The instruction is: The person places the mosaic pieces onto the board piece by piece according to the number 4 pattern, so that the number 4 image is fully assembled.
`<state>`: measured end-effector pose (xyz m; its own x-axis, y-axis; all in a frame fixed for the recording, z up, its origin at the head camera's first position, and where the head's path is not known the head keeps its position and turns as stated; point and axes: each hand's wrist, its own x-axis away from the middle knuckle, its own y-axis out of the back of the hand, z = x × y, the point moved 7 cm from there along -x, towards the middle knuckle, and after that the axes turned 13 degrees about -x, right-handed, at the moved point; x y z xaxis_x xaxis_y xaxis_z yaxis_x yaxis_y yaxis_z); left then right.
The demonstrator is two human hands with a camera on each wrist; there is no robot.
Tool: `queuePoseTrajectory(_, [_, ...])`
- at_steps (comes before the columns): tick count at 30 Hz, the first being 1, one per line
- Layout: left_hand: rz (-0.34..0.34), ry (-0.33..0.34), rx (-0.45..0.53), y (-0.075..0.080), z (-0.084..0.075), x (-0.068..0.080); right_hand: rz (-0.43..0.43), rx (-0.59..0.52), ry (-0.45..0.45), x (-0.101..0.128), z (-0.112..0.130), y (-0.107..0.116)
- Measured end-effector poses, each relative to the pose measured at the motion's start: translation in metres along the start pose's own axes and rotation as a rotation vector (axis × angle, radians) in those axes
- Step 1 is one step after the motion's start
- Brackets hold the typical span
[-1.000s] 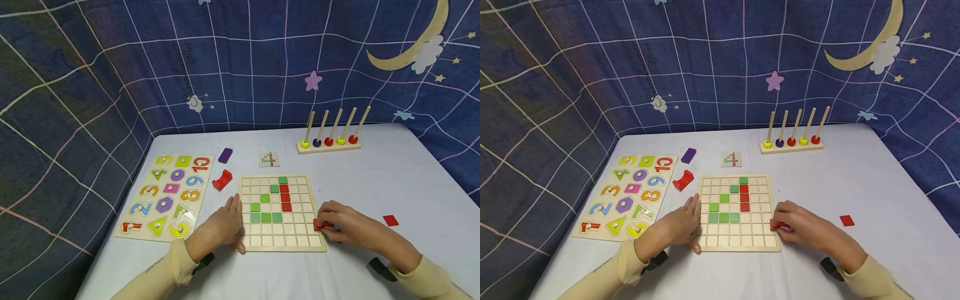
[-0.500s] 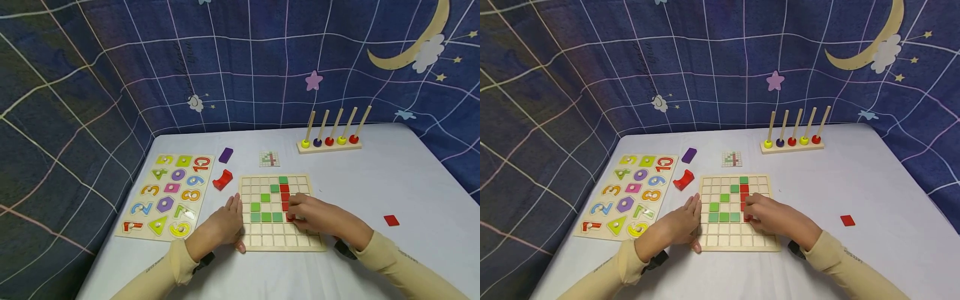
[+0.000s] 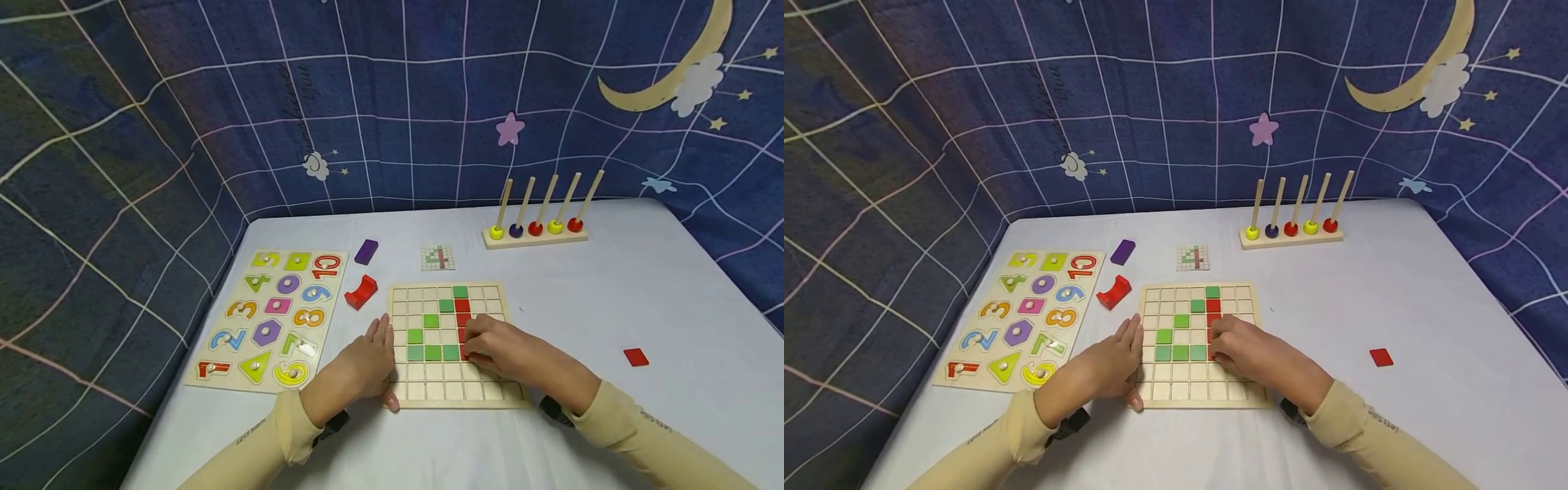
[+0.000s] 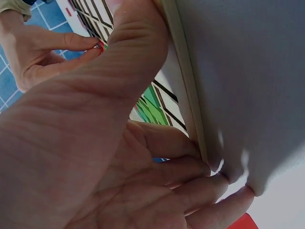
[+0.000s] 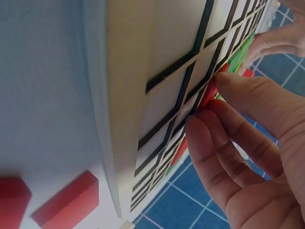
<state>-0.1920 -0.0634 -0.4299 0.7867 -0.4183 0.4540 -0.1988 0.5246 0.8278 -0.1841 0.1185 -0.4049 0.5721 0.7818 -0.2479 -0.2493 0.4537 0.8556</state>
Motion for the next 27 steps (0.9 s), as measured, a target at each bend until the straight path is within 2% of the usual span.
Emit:
queuePoseTrajectory(11, [0.019,0.004,0.014,0.000,0.000,0.001,-0.021,-0.029,-0.014,0.008,-0.002,0.001])
queuePoseTrajectory(18, [0.011,0.009,0.031,-0.001,-0.001,0.002,-0.016,-0.110,-0.108,0.027,-0.009,0.020])
queuePoseTrajectory(27, [-0.008,-0.003,0.006,-0.001,-0.001,0.001,-0.017,-0.083,-0.233,0.061,-0.018,0.040])
